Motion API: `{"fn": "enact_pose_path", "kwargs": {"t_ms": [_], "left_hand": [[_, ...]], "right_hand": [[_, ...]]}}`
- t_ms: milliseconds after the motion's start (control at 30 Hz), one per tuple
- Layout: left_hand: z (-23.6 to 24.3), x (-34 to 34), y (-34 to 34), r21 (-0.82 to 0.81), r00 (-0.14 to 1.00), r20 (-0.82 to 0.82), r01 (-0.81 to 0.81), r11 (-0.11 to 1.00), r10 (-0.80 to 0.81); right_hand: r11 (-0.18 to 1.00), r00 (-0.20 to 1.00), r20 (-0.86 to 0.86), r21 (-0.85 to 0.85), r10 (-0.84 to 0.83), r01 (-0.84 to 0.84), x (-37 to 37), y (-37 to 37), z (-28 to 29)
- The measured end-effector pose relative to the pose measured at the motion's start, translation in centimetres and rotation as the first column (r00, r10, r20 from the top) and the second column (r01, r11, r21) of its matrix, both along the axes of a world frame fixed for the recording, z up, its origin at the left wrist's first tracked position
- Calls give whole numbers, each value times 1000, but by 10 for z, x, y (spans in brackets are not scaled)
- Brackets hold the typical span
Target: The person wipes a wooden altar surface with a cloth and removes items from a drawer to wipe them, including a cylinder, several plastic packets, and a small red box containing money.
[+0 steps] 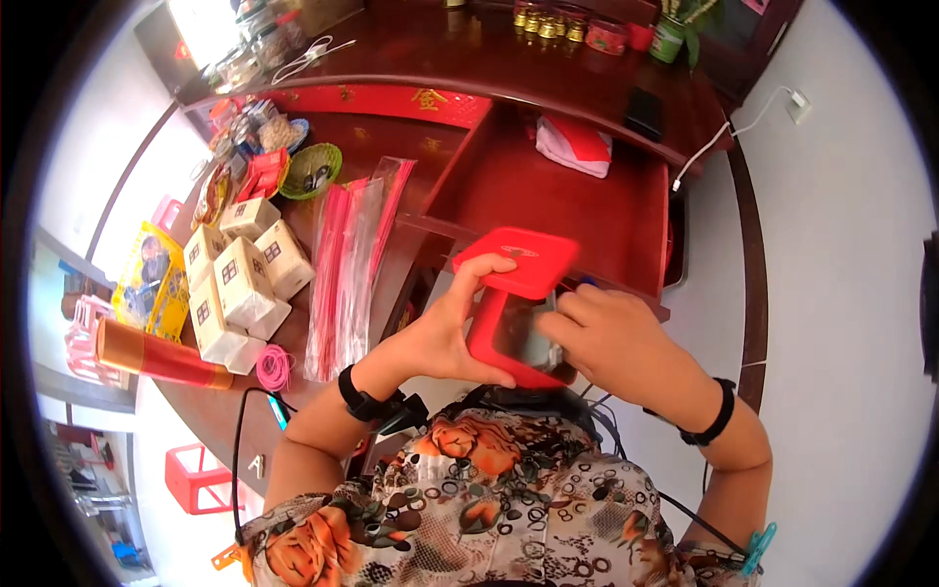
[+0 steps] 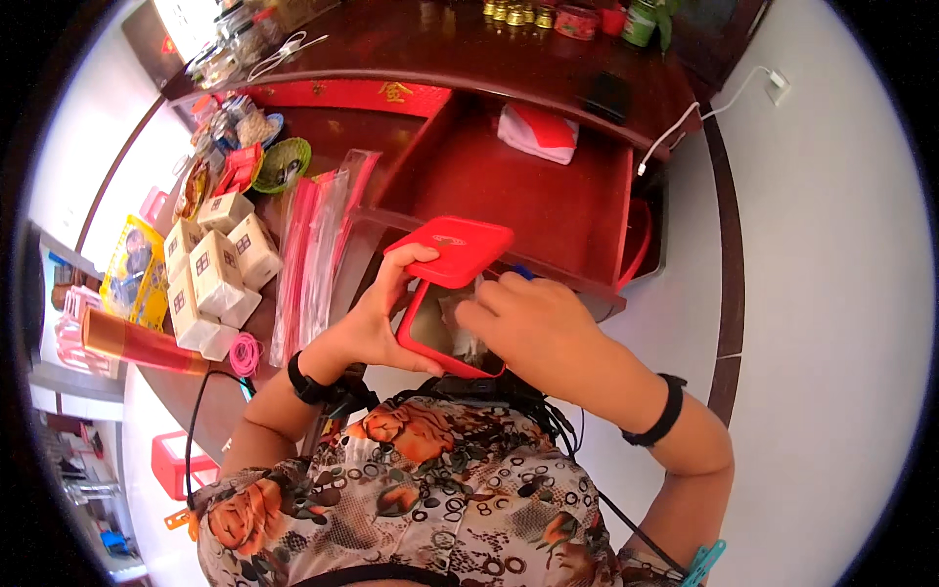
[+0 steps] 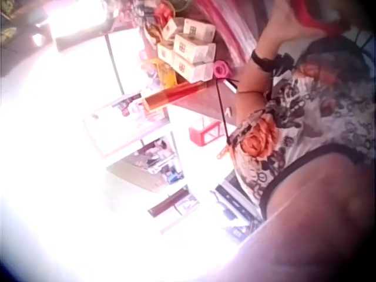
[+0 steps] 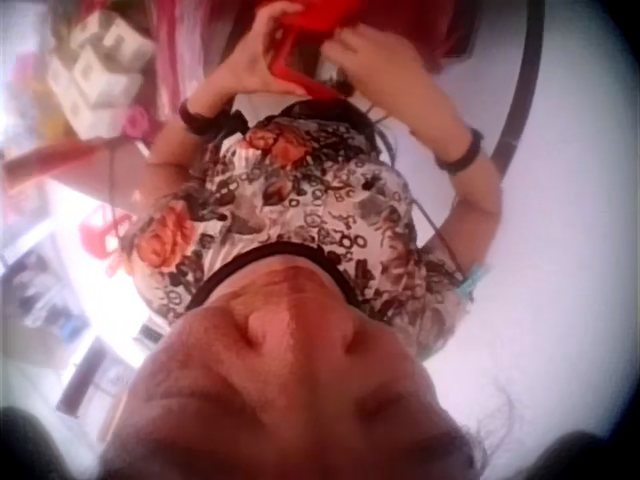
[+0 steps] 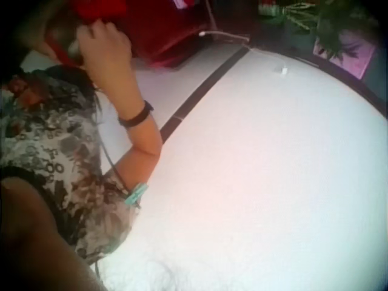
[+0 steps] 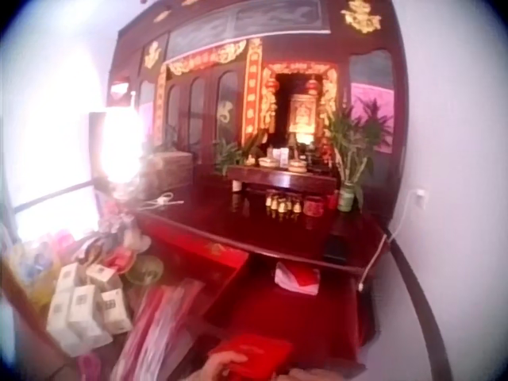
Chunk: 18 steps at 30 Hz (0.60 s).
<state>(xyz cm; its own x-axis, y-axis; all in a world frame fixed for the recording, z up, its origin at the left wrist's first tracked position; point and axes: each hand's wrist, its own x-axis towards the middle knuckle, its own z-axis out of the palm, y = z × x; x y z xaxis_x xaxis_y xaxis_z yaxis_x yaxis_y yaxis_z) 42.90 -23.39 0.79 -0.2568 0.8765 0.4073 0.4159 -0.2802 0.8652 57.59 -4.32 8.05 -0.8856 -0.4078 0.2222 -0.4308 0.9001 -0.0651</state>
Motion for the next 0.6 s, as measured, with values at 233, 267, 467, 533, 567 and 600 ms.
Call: {"fn": "enact_pose_path", "kwargs": {"t_ms": [233,267,467,533,567,600], "left_hand": [[-5,-7,-3,41,1000,27,3,999,-4],[-5,-7,-3,42,1000,29,7,999,-9],[0,-7,-3,61,1000,-29,-10,998,11],[3,-6,-4,60,998,-44,-33,998,35],[2,-6,-5,64,998,-42,-36,997,39],[0,-4,-7,146,991,-88,-89,985,103]], "right_hand": [[997,997,-8,-37,-74,74,1,2,13],[997,998,-2,-30,-68,68,1,2,15],[993,994,-8,43,-105,106,7,0,27],[994,994,-5,6,-108,108,8,0,36],[993,993,-4,-33,-114,114,9,0,41],[994,994,-3,-29,-110,110,11,0,47]]}}
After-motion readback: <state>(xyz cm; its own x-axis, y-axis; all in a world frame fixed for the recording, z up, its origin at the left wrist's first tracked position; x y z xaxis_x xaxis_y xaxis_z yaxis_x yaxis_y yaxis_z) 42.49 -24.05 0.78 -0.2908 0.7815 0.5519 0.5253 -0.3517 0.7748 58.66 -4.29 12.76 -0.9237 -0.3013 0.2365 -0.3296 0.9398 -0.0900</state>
